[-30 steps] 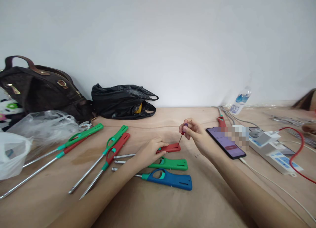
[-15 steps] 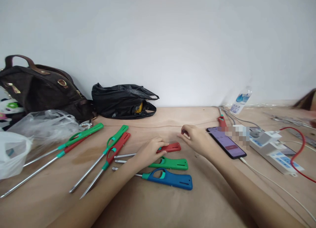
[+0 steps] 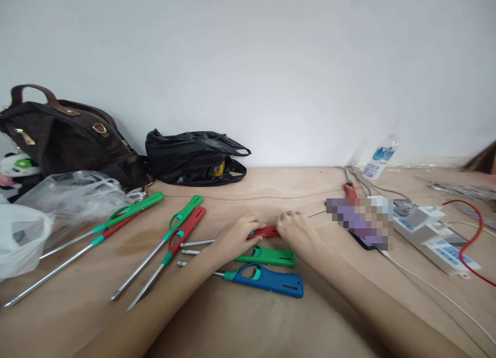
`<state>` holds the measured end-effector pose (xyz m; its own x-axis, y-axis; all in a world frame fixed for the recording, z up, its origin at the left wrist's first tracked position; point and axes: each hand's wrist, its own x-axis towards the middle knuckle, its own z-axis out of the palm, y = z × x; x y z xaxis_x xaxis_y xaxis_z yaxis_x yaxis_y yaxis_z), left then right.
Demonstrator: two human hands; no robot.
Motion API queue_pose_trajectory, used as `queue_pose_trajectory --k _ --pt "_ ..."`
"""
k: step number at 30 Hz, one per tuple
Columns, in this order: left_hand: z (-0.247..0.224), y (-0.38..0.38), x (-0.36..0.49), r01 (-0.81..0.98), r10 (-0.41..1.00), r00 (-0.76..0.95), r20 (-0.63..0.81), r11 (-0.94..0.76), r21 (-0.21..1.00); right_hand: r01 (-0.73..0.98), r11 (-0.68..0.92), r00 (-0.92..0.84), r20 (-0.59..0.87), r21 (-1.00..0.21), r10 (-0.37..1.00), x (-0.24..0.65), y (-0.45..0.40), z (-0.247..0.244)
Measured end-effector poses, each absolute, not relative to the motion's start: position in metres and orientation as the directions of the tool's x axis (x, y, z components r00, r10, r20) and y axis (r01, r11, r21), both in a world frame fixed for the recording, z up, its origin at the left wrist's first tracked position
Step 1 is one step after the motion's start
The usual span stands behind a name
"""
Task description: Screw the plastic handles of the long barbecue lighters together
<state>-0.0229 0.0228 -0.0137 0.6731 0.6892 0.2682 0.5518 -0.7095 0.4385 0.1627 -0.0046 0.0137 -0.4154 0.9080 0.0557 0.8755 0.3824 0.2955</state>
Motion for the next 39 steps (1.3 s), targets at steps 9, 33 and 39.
queue_pose_trajectory --k 9,33,39 --pt "-0.011 0.022 -0.023 0.551 0.684 0.683 0.258 -0.713 0.433 0.830 0.417 -0.471 0.065 0.371 0.880 0.158 -0.004 0.011" --pt "-0.013 0.023 -0.023 0.549 0.673 0.692 0.260 -0.725 0.417 0.888 0.339 -0.368 0.038 0.310 0.929 0.169 0.010 -0.004" --pt "-0.013 0.023 -0.022 0.555 0.676 0.693 0.248 -0.721 0.415 0.886 0.342 -0.371 0.036 0.312 0.928 0.168 0.008 -0.005"
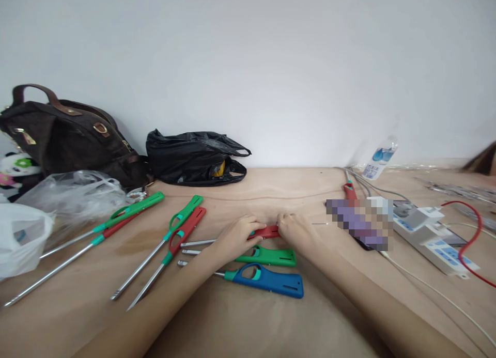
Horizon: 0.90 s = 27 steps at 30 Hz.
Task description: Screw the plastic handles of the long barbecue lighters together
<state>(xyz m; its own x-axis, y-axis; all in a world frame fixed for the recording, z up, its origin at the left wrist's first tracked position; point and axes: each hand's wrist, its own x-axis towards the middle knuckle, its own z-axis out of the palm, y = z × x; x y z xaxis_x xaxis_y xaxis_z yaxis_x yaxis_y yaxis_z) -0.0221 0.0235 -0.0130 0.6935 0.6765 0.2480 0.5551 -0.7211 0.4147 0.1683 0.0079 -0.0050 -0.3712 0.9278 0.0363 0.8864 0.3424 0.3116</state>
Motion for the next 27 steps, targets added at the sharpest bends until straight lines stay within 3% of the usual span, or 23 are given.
queue_pose_trajectory --k 17,27 --pt "-0.015 0.025 -0.022 0.542 0.663 0.700 0.265 -0.735 0.408 0.872 0.362 -0.391 0.022 0.329 0.920 0.163 0.002 0.003" --pt "-0.012 0.024 -0.022 0.544 0.666 0.698 0.263 -0.733 0.408 0.879 0.403 -0.410 -0.029 0.255 0.912 0.170 0.003 0.010"
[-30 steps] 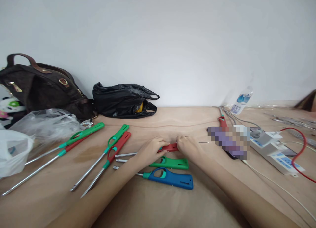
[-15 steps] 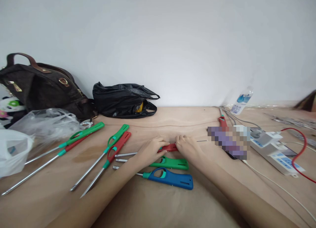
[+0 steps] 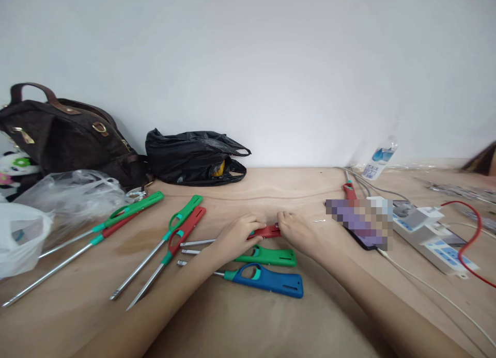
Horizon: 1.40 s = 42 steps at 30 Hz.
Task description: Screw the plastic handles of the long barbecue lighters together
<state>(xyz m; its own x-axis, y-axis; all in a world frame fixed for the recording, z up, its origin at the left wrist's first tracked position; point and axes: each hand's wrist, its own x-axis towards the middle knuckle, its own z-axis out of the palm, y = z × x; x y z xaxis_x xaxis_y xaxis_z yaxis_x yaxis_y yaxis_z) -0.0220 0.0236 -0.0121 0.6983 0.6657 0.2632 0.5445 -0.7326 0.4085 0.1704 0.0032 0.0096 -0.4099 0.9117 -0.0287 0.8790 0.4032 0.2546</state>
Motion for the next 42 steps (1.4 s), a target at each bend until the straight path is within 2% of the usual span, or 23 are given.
queue_pose_trajectory --k 12,27,36,42 --pt "-0.009 0.022 -0.022 0.559 0.686 0.688 0.236 -0.709 0.431 0.921 0.388 -0.384 -0.085 0.039 0.919 0.193 0.010 0.021" --pt "-0.009 0.022 -0.022 0.556 0.682 0.691 0.239 -0.713 0.427 0.921 0.367 -0.360 -0.076 0.132 0.930 0.178 0.007 0.012" --pt "-0.010 0.023 -0.023 0.553 0.676 0.699 0.233 -0.717 0.424 0.898 0.437 -0.431 -0.088 0.053 0.898 0.188 0.012 0.017" --pt "-0.009 0.023 -0.022 0.553 0.671 0.708 0.218 -0.720 0.418 0.892 0.452 -0.452 -0.044 -0.002 0.891 0.200 0.014 0.024"
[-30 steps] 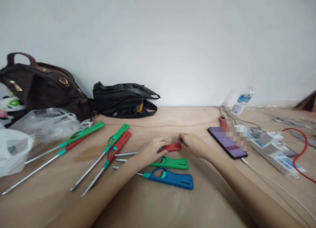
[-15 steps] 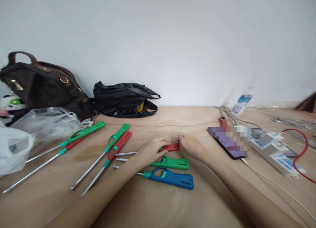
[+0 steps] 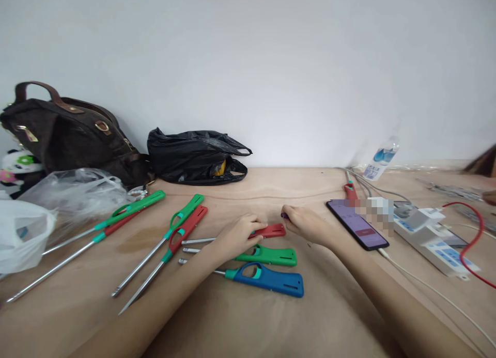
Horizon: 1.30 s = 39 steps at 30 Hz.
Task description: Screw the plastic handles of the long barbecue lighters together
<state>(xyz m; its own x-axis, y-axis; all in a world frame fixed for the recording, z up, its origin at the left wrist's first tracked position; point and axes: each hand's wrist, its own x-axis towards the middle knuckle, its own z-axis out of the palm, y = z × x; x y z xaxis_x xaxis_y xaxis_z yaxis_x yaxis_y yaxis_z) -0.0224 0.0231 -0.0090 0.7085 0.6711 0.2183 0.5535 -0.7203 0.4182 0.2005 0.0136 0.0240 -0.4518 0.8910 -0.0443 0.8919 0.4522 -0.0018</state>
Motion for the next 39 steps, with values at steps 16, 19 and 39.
queue_pose_trajectory --k 16,19,39 --pt "-0.012 0.022 -0.023 0.569 0.686 0.690 0.232 -0.711 0.413 0.858 0.480 -0.483 -0.029 0.184 0.875 0.182 0.008 0.016" --pt "-0.012 0.023 -0.023 0.564 0.678 0.699 0.228 -0.718 0.408 0.852 0.478 -0.482 -0.036 0.213 0.875 0.180 0.009 0.015" --pt "-0.014 0.025 -0.023 0.591 0.703 0.686 0.188 -0.689 0.420 0.923 0.384 -0.383 -0.137 -0.024 0.913 0.224 0.012 0.040"
